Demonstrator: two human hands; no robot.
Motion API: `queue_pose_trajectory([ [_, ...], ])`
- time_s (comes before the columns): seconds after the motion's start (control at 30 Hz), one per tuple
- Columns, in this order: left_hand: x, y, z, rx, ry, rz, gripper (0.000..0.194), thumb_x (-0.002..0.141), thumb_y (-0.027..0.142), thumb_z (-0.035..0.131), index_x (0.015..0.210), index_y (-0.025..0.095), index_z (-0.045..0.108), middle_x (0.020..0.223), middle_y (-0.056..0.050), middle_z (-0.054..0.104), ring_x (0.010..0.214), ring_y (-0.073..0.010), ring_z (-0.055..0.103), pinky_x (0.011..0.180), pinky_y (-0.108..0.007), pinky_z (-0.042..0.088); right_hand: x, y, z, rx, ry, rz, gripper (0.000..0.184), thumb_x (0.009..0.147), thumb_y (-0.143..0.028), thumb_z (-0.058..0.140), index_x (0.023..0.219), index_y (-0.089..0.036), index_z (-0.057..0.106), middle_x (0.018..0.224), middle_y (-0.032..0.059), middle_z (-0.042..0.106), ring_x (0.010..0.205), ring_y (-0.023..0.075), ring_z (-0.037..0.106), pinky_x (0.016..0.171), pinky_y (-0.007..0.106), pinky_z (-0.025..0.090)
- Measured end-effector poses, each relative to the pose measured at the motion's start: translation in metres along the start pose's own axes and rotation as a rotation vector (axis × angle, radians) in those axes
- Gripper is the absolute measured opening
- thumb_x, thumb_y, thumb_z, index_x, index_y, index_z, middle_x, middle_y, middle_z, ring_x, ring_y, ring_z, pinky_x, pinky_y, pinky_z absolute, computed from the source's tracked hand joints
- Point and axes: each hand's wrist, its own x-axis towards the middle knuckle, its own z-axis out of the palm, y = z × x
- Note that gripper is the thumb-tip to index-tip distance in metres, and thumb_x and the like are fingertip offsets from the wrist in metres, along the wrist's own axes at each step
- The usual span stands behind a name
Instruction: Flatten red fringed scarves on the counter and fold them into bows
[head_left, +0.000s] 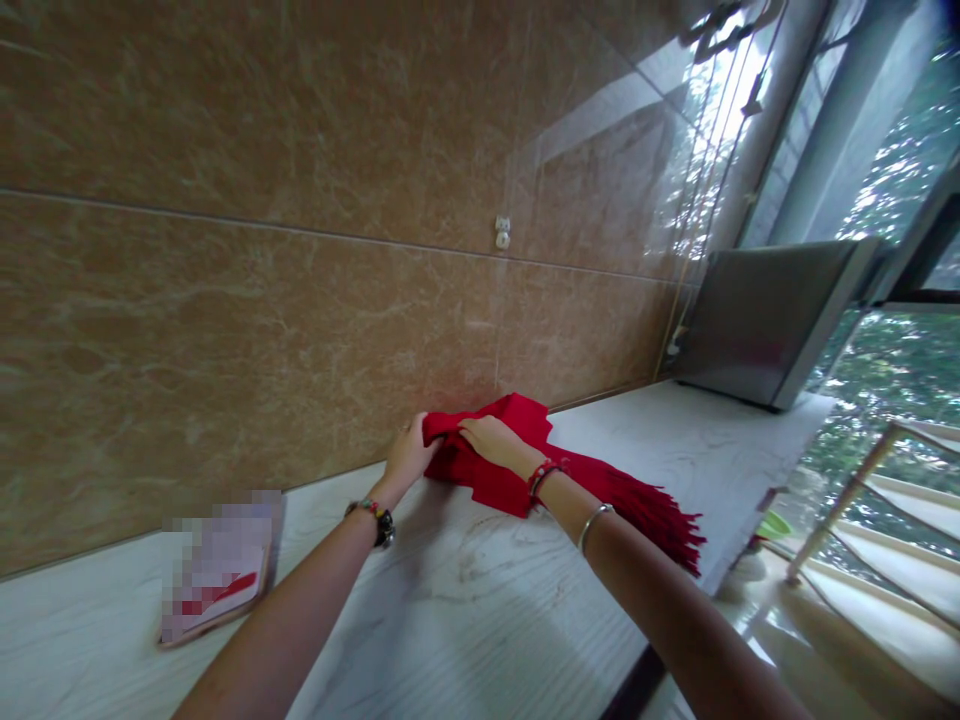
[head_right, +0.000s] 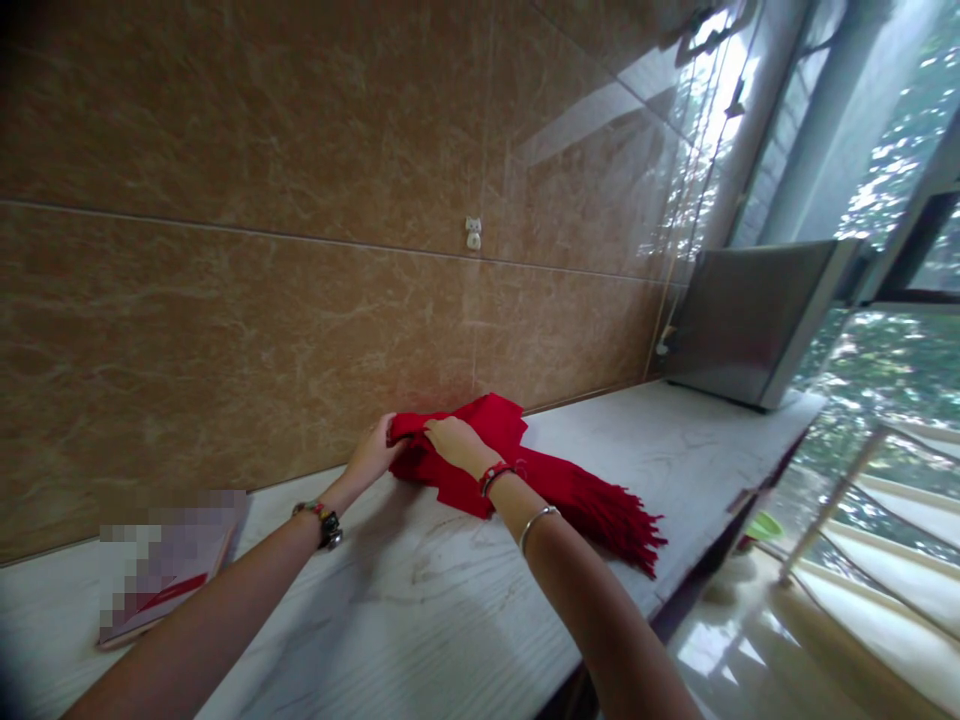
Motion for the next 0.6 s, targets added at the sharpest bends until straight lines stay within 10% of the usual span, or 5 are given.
queue_pose_trajectory([
  [0.4, -0.022, -0.006, 0.0, 0.394, -0.092, -0.065, 0.053, 0.081, 0.017, 0.035, 0.133, 0.025, 0.03, 0.114, -0.016, 0.051, 0.089, -0.0251, 0.06, 0.072, -0.036, 0.047, -0.027, -0.023, 0.019, -0.289, 0.014, -0.091, 0.037, 0.086, -0.008, 0.033, 0.121, -0.007, 0.041, 0.118, 0.0188, 0.051, 0.107, 0.0231, 0.049, 0.082, 0.032, 0.043],
  [0.6, -0.025, -0.015, 0.013, 0.153, 0.022, -0.067, 0.053, 0.078, 0.012, 0.036, 0.13, 0.018, 0.037, 0.118, -0.014, 0.052, 0.105, -0.0233, 0.053, 0.087, -0.038, 0.042, -0.031, -0.022, 0.021, -0.312, 0.032, -0.131, 0.035, 0.086, -0.011, 0.034, 0.119, -0.006, 0.043, 0.118, 0.0182, 0.051, 0.104, 0.0233, 0.05, 0.081, 0.033, 0.044],
])
